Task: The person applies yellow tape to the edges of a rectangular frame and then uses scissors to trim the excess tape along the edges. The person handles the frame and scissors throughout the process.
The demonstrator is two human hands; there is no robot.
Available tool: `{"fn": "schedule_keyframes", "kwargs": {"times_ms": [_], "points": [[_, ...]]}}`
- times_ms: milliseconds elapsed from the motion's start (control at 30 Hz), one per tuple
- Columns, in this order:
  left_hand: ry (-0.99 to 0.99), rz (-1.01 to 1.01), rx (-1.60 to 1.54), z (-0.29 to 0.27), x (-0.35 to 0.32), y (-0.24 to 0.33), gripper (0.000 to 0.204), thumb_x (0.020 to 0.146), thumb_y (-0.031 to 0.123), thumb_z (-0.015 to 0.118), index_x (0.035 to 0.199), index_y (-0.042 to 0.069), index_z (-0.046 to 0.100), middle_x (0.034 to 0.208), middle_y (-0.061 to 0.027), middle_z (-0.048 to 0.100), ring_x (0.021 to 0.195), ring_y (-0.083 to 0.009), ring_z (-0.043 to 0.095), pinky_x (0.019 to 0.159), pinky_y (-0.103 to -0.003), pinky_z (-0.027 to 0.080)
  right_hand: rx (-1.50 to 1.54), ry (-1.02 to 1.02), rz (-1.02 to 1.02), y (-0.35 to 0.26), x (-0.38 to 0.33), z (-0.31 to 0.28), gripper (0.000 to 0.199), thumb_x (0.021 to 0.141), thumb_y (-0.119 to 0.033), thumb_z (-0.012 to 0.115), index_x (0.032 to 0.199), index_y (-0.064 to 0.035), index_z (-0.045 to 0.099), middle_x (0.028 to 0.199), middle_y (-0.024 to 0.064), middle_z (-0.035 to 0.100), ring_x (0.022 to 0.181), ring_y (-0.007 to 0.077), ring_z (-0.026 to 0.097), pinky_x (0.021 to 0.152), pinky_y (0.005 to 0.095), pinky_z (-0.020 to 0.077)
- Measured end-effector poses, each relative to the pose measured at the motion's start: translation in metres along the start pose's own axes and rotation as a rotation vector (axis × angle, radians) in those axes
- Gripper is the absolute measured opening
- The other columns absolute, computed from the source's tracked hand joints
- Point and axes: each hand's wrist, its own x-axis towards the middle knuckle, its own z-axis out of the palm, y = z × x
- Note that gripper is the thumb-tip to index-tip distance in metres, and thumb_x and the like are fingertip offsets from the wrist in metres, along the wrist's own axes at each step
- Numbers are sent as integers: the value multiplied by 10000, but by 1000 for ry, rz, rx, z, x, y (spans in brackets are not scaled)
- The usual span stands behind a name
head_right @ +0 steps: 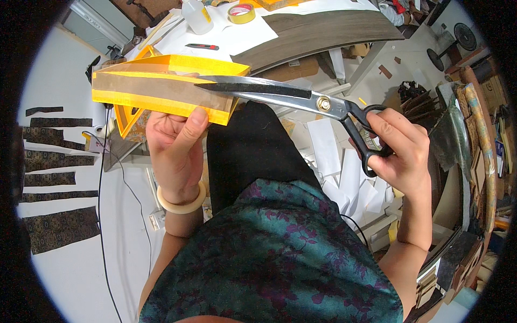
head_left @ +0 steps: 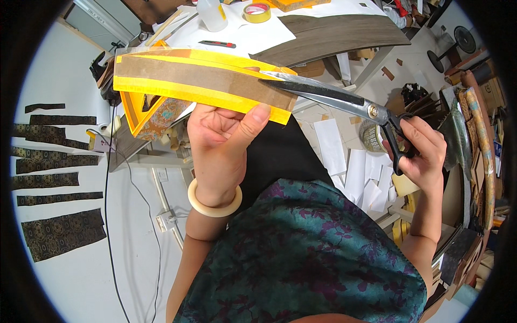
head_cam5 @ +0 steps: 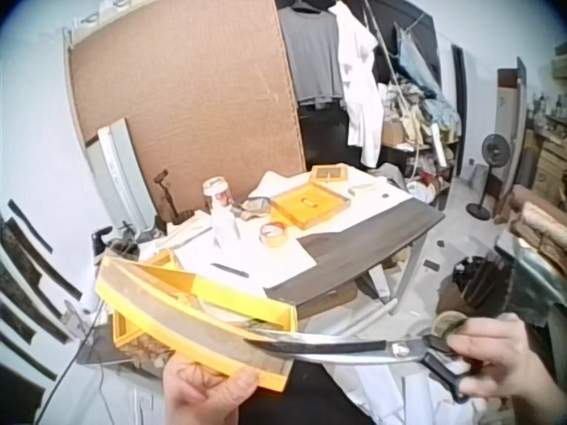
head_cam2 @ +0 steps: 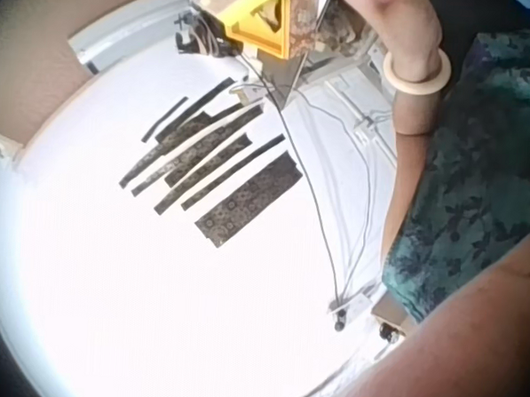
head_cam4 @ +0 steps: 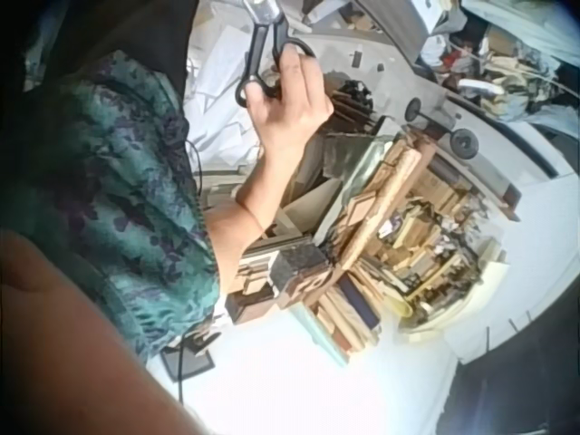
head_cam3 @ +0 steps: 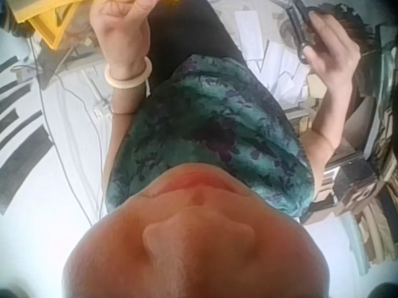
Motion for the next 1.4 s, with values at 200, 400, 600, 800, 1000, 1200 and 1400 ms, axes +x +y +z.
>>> {"fn": "schedule_keyframes", "kwargs": {"times_ms": [200, 400, 600, 800, 1000, 1200, 1400], "points": [[-2, 17, -26, 2, -1, -1, 417, 863, -100, 672, 1250, -72, 519, 1151, -162, 665, 1032, -197, 661, 917, -305, 533, 7, 14, 2, 1, -1, 2, 404, 645, -56, 816, 1010, 49, 679, 769, 115, 610, 581, 205, 594, 498, 285, 460], [-68, 27, -14, 2, -2, -6, 386, 867, -109, 661, 1229, -74, 529, 1131, -167, 671, 1025, -203, 662, 926, -319, 532, 26, 14, -11, -2, 5, 2, 425, 635, -86, 831, 1001, 59, 674, 768, 111, 608, 565, 195, 582, 488, 281, 451], [-85, 32, -38, 8, -4, -10, 385, 870, -119, 653, 1231, -77, 529, 1128, -169, 670, 1029, -205, 660, 942, -322, 525, 18, 23, -22, -2, 6, 3, 415, 649, -102, 818, 1001, 63, 673, 768, 108, 598, 551, 191, 573, 485, 275, 446], [-89, 25, -32, 8, -5, -11, 389, 870, -119, 654, 1235, -77, 526, 1136, -170, 666, 1034, -203, 658, 942, -322, 525, 0, 6, -23, -2, 5, 2, 410, 667, -101, 808, 1015, 67, 674, 775, 118, 603, 571, 206, 590, 499, 283, 463], [-90, 29, -43, 7, -5, -12, 403, 870, -122, 651, 1247, -79, 514, 1144, -172, 663, 1038, -206, 656, 939, -322, 527, -4, -3, -12, -2, 3, 1, 405, 665, -97, 805, 1012, 65, 673, 782, 125, 607, 579, 217, 596, 501, 287, 463], [-103, 36, -43, 6, -6, -12, 413, 870, -124, 649, 1256, -81, 507, 1146, -175, 662, 1044, -211, 655, 941, -324, 526, -35, 12, -26, -1, 2, 1, 399, 663, -96, 801, 1011, 56, 677, 781, 121, 608, 560, 206, 584, 488, 283, 451], [-115, 47, -45, 7, -7, -12, 413, 873, -118, 649, 1258, -81, 504, 1151, -178, 660, 1053, -214, 653, 948, -328, 523, -49, 29, -58, 1, 1, 2, 396, 659, -80, 807, 1007, 55, 675, 797, 123, 619, 556, 198, 569, 491, 276, 444]]}}
